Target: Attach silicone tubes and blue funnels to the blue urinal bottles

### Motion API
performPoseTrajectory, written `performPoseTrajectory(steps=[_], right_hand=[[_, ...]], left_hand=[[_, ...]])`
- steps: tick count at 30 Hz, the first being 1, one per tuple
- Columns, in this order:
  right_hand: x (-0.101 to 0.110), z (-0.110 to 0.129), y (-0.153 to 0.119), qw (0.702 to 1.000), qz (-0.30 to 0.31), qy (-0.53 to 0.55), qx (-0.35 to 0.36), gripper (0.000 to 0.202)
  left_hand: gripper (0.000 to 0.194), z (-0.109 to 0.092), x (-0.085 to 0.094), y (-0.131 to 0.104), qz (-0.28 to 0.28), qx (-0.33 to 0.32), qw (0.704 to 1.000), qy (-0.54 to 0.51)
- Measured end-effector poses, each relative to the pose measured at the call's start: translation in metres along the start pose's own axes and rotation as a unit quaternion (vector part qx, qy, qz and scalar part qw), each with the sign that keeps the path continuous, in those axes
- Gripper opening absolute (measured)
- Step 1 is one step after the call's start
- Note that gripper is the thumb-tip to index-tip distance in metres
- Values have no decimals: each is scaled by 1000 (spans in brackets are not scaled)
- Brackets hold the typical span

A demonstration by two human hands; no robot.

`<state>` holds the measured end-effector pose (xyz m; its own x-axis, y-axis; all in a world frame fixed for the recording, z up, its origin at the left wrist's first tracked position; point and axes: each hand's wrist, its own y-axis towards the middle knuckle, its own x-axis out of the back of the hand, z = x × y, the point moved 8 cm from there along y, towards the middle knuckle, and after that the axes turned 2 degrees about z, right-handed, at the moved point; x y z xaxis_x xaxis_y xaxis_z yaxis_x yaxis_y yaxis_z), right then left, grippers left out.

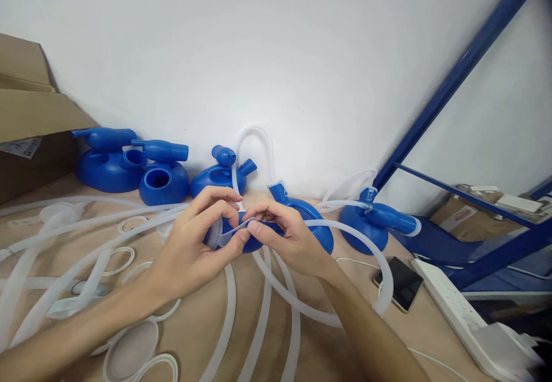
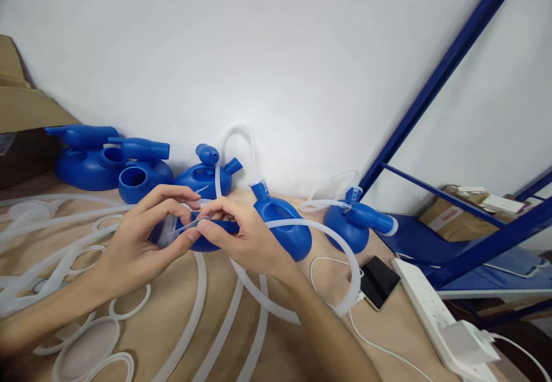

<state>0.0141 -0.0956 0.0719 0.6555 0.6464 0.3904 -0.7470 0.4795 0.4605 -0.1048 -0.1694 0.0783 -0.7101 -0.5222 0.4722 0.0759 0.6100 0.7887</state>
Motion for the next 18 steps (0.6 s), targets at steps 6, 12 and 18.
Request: performPoseTrajectory(steps=[6, 12, 18], right_hand=[[3, 1, -1, 1000, -12, -7, -5, 16], [5, -1, -1, 1000, -17, -5, 10, 12], [6, 0, -2, 999, -38, -7, 14, 12]], left_hand=[[15, 6, -3, -1, 32, 34, 998, -45], [17, 8, -6, -3, 41, 58, 997, -19], [18, 12, -9, -1, 52, 78, 995, -16]])
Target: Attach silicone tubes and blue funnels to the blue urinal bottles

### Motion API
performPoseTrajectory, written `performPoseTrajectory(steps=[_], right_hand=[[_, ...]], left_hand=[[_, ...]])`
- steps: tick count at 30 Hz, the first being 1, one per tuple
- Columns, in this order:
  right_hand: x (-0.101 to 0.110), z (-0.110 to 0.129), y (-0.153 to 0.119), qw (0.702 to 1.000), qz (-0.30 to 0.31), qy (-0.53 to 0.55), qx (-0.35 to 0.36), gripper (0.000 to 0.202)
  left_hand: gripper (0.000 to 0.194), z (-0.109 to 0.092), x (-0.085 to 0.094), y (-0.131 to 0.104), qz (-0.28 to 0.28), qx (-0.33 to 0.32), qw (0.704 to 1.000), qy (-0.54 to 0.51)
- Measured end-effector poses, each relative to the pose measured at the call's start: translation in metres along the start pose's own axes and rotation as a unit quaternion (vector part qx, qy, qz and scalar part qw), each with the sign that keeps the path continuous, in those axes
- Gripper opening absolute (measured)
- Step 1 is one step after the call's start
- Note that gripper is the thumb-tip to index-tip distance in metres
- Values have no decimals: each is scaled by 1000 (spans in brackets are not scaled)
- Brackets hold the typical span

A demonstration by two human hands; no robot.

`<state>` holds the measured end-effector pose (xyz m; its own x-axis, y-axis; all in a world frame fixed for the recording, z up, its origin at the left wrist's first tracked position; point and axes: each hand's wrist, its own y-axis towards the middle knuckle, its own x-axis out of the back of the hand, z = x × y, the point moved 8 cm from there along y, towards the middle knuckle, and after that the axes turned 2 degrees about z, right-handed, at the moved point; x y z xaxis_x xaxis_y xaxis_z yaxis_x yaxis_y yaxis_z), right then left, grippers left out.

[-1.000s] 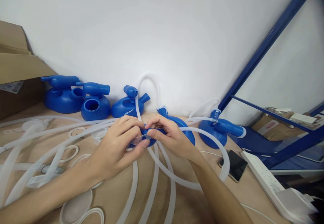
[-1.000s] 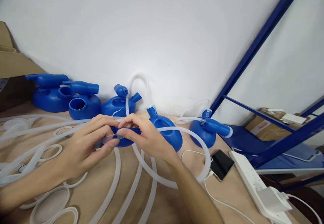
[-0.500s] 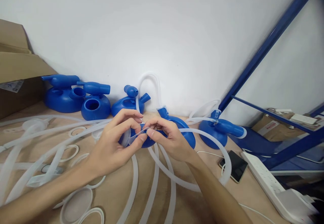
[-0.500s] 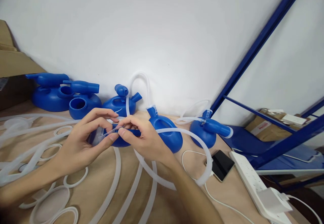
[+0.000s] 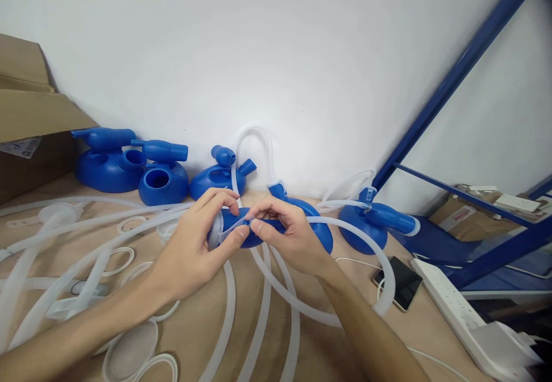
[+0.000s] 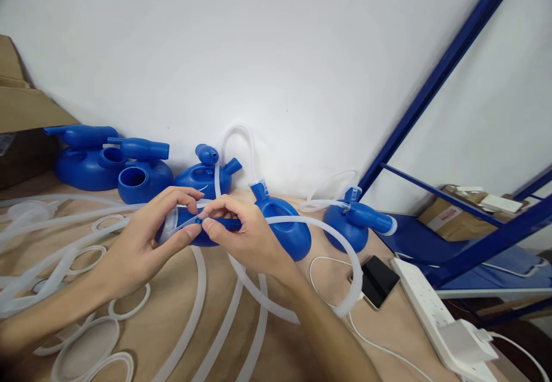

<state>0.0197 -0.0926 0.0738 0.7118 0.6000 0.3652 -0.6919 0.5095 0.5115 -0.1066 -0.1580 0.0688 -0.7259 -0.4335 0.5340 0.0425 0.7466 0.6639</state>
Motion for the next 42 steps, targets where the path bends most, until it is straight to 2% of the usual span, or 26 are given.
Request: performPoseTrajectory(steps=[7, 14, 17, 23, 33, 42], right_hand=[[1, 2, -1, 1000, -14, -12, -5, 8], [4, 3, -3, 997, -63, -46, -3, 5], [5, 3, -3, 997, -68, -44, 0, 4], [5, 8, -4, 994, -82, -67, 9, 7], [3, 25, -8, 984, -122, -124, 29, 10], [3, 21, -9, 986, -94, -137, 27, 9]], left_hand=[[18, 0, -4, 3, 54, 15, 998, -39], [21, 7, -8, 2, 99, 81, 988, -88], [19, 4, -8, 1, 90, 61, 988, -108], [15, 0, -6, 3, 63, 40, 996, -41], [15, -16, -5, -1, 21, -107, 993, 51], [6, -14, -6, 1, 28, -123, 990, 65]])
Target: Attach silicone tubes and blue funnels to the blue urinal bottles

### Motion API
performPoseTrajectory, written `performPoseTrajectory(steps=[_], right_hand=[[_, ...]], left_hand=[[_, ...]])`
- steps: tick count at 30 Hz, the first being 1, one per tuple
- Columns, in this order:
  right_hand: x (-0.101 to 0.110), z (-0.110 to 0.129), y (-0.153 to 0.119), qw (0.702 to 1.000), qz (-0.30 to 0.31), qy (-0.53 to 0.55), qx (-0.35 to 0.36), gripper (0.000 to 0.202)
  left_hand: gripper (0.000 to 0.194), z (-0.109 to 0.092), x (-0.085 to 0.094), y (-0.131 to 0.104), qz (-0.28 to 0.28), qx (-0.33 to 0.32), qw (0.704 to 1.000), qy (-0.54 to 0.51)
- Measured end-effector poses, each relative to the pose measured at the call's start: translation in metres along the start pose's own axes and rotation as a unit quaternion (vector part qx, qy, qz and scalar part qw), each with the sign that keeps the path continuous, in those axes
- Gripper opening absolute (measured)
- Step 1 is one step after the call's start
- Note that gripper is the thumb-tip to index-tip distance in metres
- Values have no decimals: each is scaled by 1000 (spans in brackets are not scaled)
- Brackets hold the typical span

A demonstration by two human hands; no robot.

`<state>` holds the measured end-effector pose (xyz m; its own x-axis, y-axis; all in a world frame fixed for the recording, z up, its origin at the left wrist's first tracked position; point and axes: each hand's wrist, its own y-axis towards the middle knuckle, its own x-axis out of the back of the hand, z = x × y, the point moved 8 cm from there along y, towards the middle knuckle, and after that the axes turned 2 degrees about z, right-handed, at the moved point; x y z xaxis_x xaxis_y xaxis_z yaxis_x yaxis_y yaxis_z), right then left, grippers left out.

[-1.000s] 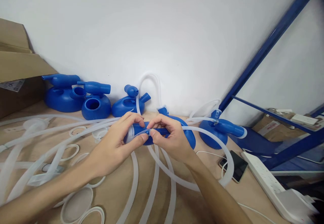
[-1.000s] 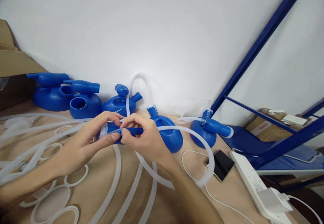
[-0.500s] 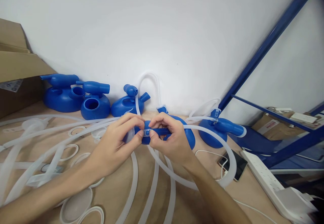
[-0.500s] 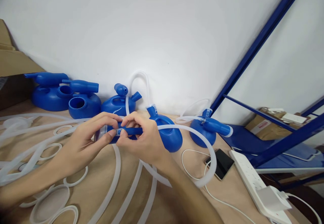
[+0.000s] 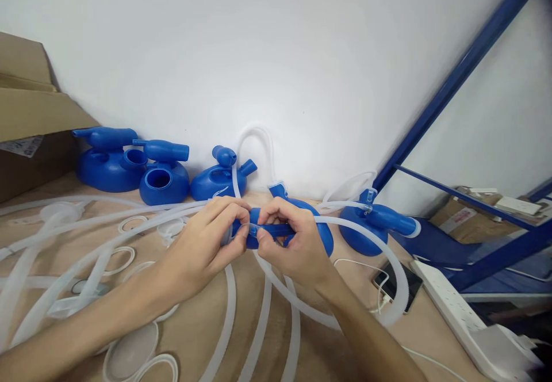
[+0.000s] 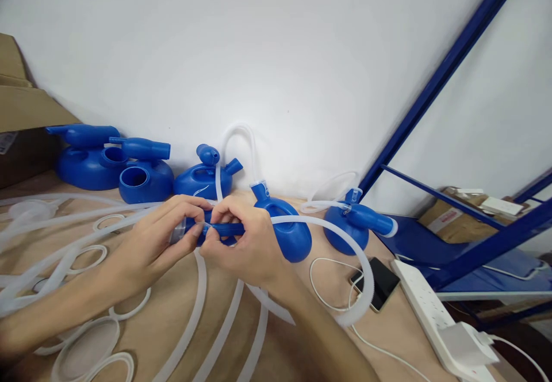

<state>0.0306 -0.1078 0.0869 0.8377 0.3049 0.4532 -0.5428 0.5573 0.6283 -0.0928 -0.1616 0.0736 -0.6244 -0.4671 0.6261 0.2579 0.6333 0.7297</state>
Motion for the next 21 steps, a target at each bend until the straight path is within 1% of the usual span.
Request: performPoseTrajectory(steps=[1, 2, 5, 7, 8, 10, 12, 13, 14, 16, 18, 19, 21], right_hand=[[0, 0, 0, 1000, 9, 2, 1, 8], [0, 1, 0, 1000, 19, 6, 0, 7], [7, 1, 2, 999, 32, 22, -5, 8], [15, 2, 4, 999, 35, 33, -10, 10], [19, 2, 5, 998, 43, 33, -13, 11], [25, 3, 6, 996, 83, 11, -17, 17], [34, 2, 5, 991, 125, -40, -12, 35], [43, -2, 5, 988, 135, -78, -14, 43], [54, -10, 5, 983, 134, -124, -21, 49], [82, -33, 4, 965, 111, -230, -56, 54], [109, -68, -1, 931, 115, -324, -118, 61], [121, -87, -4, 915, 124, -352, -156, 65], [134, -127, -14, 892, 172, -343, -240, 73]], left_hand=[[5, 0, 2, 0, 4, -2, 1000, -6], [11, 1, 4, 0, 14, -6, 1000, -12], [39, -1, 7, -2, 73, -22, 997, -18], [53, 1, 7, -3, 106, -22, 994, -9], [54, 3, 8, -3, 109, -18, 994, -2], [49, 9, 14, -1, 92, -5, 996, 15], [41, 17, 21, 2, 58, 10, 998, 35], [37, 22, 25, 4, 41, 20, 998, 44], [35, 26, 30, 5, 22, 30, 998, 50], [31, 35, 41, 7, -13, 61, 997, 53], [28, 42, 52, 7, -47, 90, 994, 40], [28, 44, 57, 6, -64, 102, 992, 27], [29, 50, 61, 5, -68, 124, 990, -1]])
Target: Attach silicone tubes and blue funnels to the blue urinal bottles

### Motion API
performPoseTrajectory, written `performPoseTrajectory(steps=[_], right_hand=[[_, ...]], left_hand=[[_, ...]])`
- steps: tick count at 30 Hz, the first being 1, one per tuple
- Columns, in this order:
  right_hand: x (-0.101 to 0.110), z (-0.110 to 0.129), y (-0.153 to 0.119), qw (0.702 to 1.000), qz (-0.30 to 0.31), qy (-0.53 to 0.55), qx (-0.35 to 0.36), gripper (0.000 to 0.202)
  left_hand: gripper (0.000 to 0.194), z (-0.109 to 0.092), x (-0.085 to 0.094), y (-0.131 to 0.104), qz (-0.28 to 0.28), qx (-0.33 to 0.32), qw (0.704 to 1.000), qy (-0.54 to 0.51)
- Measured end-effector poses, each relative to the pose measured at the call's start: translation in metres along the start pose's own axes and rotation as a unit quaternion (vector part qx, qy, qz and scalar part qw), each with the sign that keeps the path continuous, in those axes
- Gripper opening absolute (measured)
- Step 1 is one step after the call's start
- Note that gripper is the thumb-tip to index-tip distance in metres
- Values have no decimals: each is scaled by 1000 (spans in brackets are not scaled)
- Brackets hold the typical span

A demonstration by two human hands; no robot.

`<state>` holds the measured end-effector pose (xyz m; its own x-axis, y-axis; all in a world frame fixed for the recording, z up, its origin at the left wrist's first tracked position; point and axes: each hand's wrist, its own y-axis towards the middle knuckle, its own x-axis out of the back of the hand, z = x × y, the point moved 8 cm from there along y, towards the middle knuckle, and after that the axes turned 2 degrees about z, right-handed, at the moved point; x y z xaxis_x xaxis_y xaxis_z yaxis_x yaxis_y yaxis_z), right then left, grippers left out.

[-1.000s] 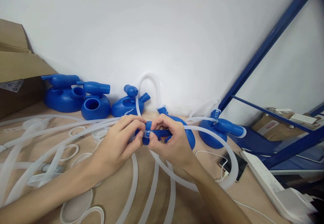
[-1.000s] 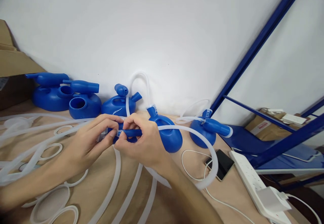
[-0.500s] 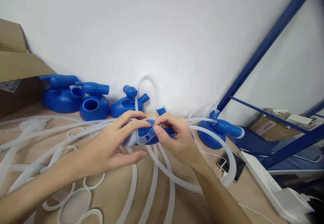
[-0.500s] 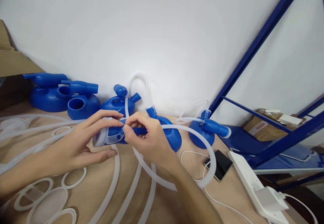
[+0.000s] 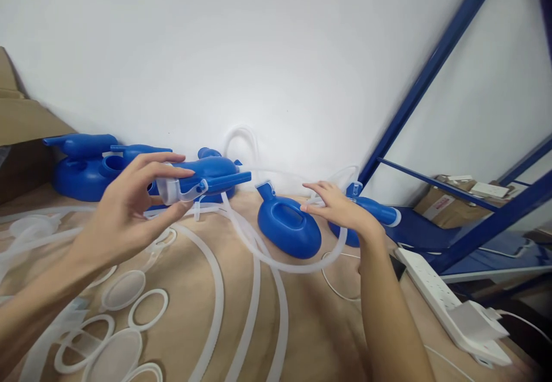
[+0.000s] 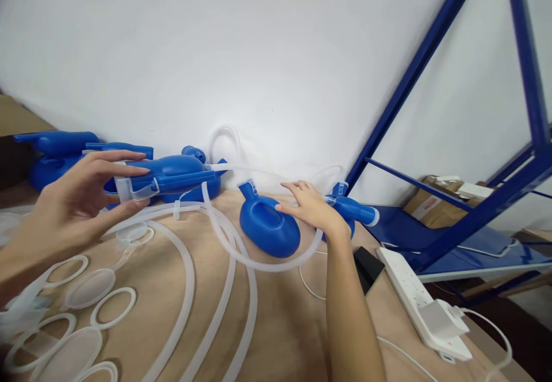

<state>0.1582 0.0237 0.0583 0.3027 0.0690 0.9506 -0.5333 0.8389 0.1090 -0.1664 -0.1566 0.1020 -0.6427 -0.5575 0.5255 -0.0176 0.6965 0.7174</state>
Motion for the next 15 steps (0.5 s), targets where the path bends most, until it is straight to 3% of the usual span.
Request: performPoseTrajectory(steps=[3, 5, 8, 11, 15], right_hand=[[-24, -31, 12, 995, 85, 20, -42, 77], [-34, -38, 17, 993, 110, 15, -40, 69], [-40, -39, 21, 992, 122, 31, -16, 56], [-39, -38, 22, 991, 118, 60, 15, 53], [-40, -29, 22, 986, 124, 100, 46, 44]], left_hand=[[26, 9, -10, 0, 54, 22, 996, -61], [24, 17, -21, -1, 86, 47, 990, -102], [25, 22, -37, -3, 92, 60, 989, -94], [42, 10, -60, 0, 111, 2, 991, -80], [40, -24, -114, 14, 153, -179, 972, -13]])
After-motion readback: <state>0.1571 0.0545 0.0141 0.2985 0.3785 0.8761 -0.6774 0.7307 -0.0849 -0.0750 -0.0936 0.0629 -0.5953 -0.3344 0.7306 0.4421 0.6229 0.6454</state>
